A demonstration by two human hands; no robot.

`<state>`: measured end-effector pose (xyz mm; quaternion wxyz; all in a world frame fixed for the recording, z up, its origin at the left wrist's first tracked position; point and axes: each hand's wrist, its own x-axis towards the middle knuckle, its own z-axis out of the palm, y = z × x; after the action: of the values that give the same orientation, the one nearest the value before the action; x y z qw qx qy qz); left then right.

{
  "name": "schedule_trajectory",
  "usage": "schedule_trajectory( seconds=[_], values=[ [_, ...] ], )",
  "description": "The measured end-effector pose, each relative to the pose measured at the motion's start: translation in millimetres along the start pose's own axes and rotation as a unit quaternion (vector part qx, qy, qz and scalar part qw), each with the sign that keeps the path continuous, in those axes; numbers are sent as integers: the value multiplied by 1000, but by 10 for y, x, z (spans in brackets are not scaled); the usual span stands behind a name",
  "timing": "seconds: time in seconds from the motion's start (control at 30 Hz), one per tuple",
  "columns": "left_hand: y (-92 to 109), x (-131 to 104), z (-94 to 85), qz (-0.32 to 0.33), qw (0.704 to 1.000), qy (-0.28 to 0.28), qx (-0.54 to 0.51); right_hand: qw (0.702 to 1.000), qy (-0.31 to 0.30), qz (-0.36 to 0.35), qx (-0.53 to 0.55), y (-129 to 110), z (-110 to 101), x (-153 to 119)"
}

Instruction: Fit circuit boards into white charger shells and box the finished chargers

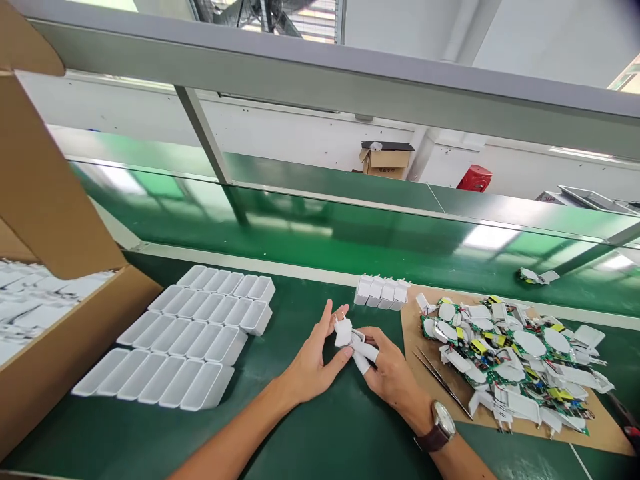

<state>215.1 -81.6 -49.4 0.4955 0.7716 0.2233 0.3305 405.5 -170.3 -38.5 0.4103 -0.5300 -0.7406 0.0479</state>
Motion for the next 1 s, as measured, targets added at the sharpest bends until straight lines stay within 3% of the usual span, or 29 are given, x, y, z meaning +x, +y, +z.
schedule_trajectory(
  seconds=[0.1,0.27,0.5,0.8,1.0],
  values=[
    [30,4,-39,31,999,21,27,1000,13,17,13,-26,-37,11],
    [73,39,-69,127,985,40,109,998,-52,29,2,-14,-56,-6],
    [72,57,-22,116,983,63,127,995,-73,22,-71,-51,-49,-31],
    [19,57,-32,124,978,64,156,993,-78,30,-79,-82,-24,-5],
    [8,51,-33,123,979,59,152,993,-57,96,38,-40,-95,-29]
  ],
)
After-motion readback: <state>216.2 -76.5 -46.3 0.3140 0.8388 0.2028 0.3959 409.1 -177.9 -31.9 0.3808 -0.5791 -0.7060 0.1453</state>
